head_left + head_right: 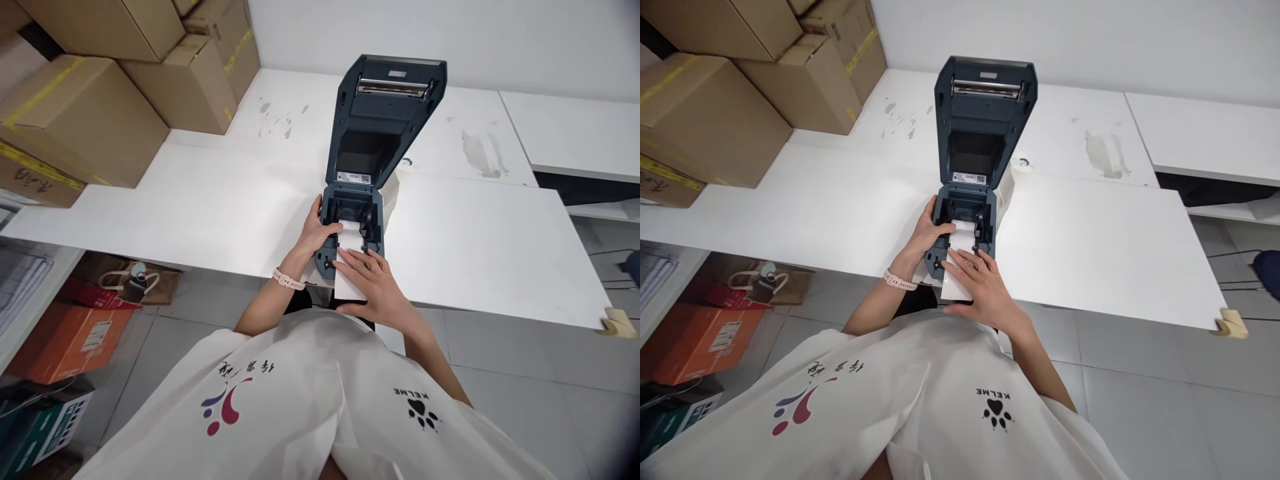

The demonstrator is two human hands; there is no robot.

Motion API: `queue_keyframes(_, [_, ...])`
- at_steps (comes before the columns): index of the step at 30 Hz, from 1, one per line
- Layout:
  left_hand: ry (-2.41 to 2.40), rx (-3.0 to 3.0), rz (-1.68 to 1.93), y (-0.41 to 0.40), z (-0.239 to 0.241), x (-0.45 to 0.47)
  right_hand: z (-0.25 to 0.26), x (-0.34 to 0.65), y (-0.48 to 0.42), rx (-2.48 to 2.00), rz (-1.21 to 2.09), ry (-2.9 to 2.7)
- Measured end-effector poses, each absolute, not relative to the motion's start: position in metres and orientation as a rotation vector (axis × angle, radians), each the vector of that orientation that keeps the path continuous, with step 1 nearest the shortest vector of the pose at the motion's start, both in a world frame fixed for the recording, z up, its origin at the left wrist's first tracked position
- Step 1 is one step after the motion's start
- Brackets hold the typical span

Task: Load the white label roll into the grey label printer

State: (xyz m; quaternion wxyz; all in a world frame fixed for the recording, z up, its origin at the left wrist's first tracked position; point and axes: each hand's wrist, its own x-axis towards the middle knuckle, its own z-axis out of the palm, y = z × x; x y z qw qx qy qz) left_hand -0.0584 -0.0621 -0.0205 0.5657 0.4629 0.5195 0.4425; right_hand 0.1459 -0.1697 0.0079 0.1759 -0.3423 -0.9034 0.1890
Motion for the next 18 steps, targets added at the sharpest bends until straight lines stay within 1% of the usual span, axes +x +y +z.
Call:
queue_keyframes(3, [1.222,1.126,1.030,-0.085,-0.013,-0.058,0.025,0.167,-0.148,-0.894,0.757,-2.394])
queue_keyframes(4, [1.207,1.143,1.021,-0.097,-0.010,-0.059,0.033,0.174,-0.134,-0.924,0.743,-2.249])
queue_keyframes(7, [1.276,1.133,0.934,-0.139,-0.006,-0.060,0.059,0.187,-0.069,-1.065,0.554,-1.735])
queue_keyframes(8, [1.301,1.126,0.903,-0.152,-0.005,-0.061,0.069,0.187,-0.042,-1.079,0.564,-1.629])
queue_keyframes(10, [1.327,1.129,0.858,-0.172,-0.005,-0.062,0.086,0.181,0.013,-1.083,0.702,-1.494])
queue_keyframes(12, [1.322,1.138,0.851,-0.181,-0.004,-0.064,0.099,0.171,0.057,-1.053,0.869,-1.509])
queue_keyframes(14, [1.304,1.119,0.861,-0.183,-0.005,-0.067,0.106,0.162,0.076,-1.026,0.916,-1.604])
queue_keyframes(16, [1.288,1.044,0.889,-0.179,-0.007,-0.072,0.103,0.157,0.065,-1.018,0.839,-1.700])
queue_keyframes(18, [1.274,0.944,0.943,-0.173,-0.009,-0.077,0.093,0.157,0.029,-1.011,0.740,-1.726])
